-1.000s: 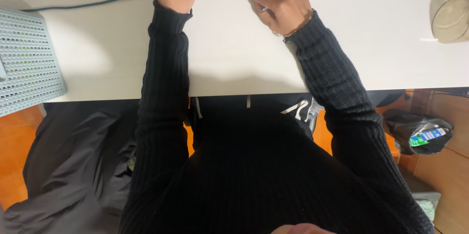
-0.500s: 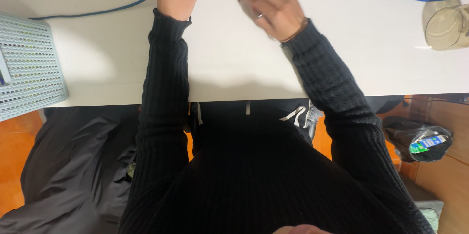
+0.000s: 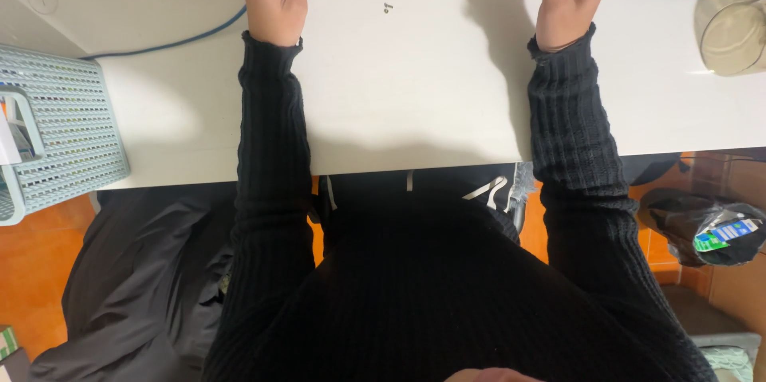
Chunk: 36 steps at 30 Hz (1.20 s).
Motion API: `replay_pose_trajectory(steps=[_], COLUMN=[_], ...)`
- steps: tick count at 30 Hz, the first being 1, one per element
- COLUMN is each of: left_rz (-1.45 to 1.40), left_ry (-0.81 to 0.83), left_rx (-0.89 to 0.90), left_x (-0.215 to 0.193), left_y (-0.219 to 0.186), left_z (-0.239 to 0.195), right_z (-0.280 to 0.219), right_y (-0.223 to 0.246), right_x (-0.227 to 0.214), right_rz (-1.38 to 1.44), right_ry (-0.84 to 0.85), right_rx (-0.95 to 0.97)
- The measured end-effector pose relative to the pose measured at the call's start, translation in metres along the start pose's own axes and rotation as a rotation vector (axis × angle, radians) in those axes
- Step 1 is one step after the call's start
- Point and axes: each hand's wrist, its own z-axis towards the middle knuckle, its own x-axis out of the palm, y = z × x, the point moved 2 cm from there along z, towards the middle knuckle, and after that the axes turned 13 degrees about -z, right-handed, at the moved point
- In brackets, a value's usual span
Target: Repairing or assembling an electrical plug by connecting wires to terminals using a screwdriver.
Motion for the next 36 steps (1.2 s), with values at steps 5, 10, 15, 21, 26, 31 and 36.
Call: replay_pose_trajectory(steps=[5,10,15,21,26,31,36], left_rz=[0.031,0.056,0.100,0.022,0.017,-0.018,-0.056], left_ry=[0.056,0.071,0.275,0.417,0.411,0.393,0.486], left_rx=[-0.002,-0.016,-0.011,0.018,0.008,0.012,-0.061], left_x=[0.001,0.005,0.019,0.039,0.033,0.028,0.033], left_y=[-0.009,-0.010,-0.017,-0.026,-0.025,-0.037,-0.035], left_z=[0.006,0.003,0.001,-0.009,-0.003,0.003,-0.004], right_z=[-0.004,-0.016,-0.015,-0.016,-0.017,-0.015,-0.012], right_y=[-0.012,-0.025,-0.020,-0.022,-0.023,-0.020,-0.018], right_x=[0.001,0.013,0.018,0.025,0.024,0.024,0.021], right_rz=[-0.073,-0.300,-0.791,-0.847,-0.916,-0.958,-1.012], right_ry=[0.231,0.500,0.473,0.397,0.390,0.332,0.304], right_rx=[0.095,-0.113,-0.470,-0.596,-0.564,-0.597,-0.642])
